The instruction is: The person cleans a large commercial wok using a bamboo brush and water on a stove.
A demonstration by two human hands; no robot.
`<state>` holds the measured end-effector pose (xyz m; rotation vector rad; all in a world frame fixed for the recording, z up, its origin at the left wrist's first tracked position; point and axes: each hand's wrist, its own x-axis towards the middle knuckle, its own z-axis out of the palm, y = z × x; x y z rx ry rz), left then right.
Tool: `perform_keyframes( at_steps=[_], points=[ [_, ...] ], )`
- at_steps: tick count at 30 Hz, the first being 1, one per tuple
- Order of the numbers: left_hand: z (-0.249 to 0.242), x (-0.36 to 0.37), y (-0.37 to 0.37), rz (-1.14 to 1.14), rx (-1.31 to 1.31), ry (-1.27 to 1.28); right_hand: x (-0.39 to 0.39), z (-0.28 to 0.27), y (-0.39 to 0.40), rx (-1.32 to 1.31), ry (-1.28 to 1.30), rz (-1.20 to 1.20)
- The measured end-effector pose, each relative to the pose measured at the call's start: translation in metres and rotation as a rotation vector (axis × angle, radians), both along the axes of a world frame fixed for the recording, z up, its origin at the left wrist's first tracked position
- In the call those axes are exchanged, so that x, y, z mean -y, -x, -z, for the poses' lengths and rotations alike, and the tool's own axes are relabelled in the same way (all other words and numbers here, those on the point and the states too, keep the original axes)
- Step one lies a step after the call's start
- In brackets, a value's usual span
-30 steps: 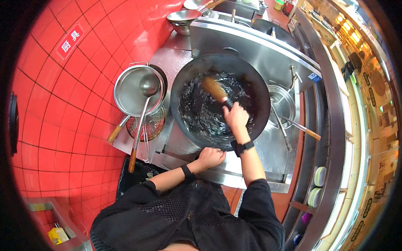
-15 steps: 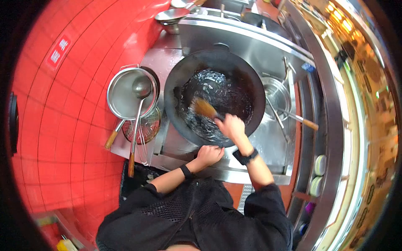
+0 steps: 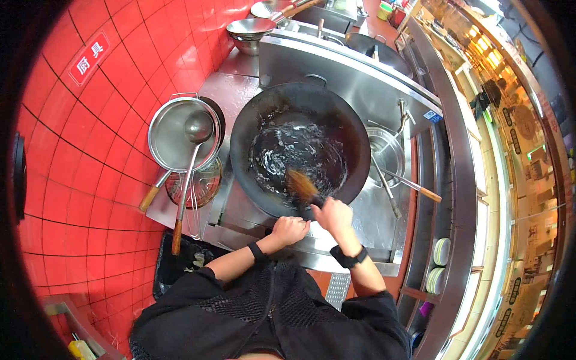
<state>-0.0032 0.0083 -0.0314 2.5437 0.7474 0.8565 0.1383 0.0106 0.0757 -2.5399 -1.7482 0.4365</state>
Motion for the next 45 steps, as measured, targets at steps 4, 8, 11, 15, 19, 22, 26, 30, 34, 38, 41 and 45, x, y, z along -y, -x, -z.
perform_keyframes(
  at_steps=[4, 8, 11, 15, 19, 22, 26, 30, 34, 38, 41, 45],
  points=[
    [-0.008, -0.002, 0.001, -0.004, -0.028, -0.032, -0.083, 0.012, -0.014, -0.084, -0.170, 0.184],
    [-0.003, 0.002, 0.001, 0.015, -0.088, 0.018, -0.079, 0.007, -0.076, 0.050, -0.236, 0.385],
    [-0.006, -0.001, 0.000, -0.003, -0.049, 0.043, -0.014, -0.005, -0.110, 0.139, -0.227, 0.426],
    [-0.007, 0.001, -0.001, -0.042, -0.060, 0.069, 0.106, -0.011, -0.133, -0.173, -0.248, 0.517],
    [-0.013, 0.003, -0.002, -0.059, -0.136, 0.093, 0.205, -0.011, -0.129, -0.883, -0.348, 0.766],
    [-0.015, 0.001, -0.001, -0.029, -0.175, 0.096, 0.242, 0.013, -0.123, -1.249, -0.412, 0.959],
    [-0.011, -0.002, -0.001, -0.014, -0.168, 0.036, 0.270, 0.059, -0.129, -1.547, -0.426, 0.993],
    [-0.029, 0.000, -0.004, -0.039, -0.124, -0.095, 0.302, 0.083, -0.147, -1.582, -0.342, 1.080],
    [-0.064, 0.019, -0.009, -0.081, -0.105, -0.168, 0.318, 0.098, -0.165, -1.559, -0.287, 1.063],
    [-0.081, 0.023, -0.015, -0.093, -0.124, -0.112, 0.307, 0.100, -0.175, -1.595, -0.240, 1.021],
    [-0.077, 0.023, -0.014, -0.108, -0.119, -0.071, 0.294, 0.095, -0.172, -1.621, -0.236, 0.962],
    [-0.085, 0.030, -0.020, -0.145, -0.076, -0.111, 0.287, 0.102, -0.174, -1.635, -0.175, 0.890]
  ],
)
